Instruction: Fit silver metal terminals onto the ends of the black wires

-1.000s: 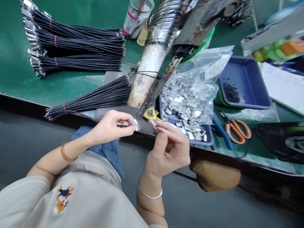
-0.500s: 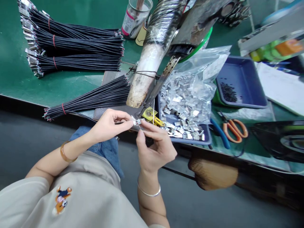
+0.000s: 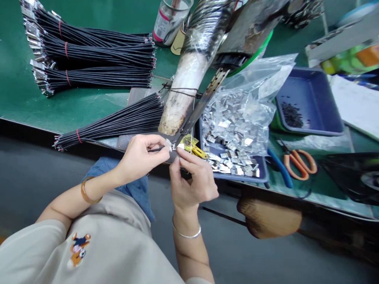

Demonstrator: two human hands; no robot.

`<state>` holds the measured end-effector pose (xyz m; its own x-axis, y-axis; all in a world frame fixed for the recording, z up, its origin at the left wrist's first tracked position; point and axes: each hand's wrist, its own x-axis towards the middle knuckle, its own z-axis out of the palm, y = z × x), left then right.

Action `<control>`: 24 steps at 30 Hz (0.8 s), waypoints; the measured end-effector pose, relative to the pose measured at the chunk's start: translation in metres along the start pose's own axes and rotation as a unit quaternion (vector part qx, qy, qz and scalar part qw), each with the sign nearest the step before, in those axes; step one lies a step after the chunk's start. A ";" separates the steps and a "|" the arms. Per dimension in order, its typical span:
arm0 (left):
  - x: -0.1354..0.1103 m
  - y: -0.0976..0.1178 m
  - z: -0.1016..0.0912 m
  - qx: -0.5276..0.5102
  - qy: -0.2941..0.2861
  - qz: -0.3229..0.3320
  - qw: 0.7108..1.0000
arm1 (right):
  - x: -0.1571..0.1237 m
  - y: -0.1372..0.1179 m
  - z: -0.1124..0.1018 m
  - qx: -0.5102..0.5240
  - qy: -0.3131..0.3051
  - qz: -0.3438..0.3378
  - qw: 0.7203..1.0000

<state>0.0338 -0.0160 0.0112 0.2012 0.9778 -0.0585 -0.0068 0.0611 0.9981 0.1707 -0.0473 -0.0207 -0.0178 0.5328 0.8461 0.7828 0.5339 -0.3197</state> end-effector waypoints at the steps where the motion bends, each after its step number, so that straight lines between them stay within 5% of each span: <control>1: 0.000 0.001 0.000 -0.002 0.003 -0.003 1.000 | 0.001 0.000 0.000 0.002 0.002 0.000 1.000; 13: -0.001 0.004 -0.002 0.013 -0.004 -0.033 0.999 | 0.000 -0.003 -0.006 0.024 -0.025 0.008 0.999; 20: -0.003 0.004 0.000 0.039 0.001 -0.014 0.999 | -0.003 -0.006 -0.007 0.088 -0.050 0.181 0.978; 24: -0.004 0.001 0.002 0.053 0.014 -0.003 0.998 | 0.002 -0.006 -0.007 0.085 -0.059 0.178 0.979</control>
<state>0.0353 -0.0208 0.0124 0.1736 0.9828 -0.0627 0.0982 0.0461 0.9941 0.1703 -0.0547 -0.0142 0.1570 0.7718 0.6162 0.6375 0.3974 -0.6601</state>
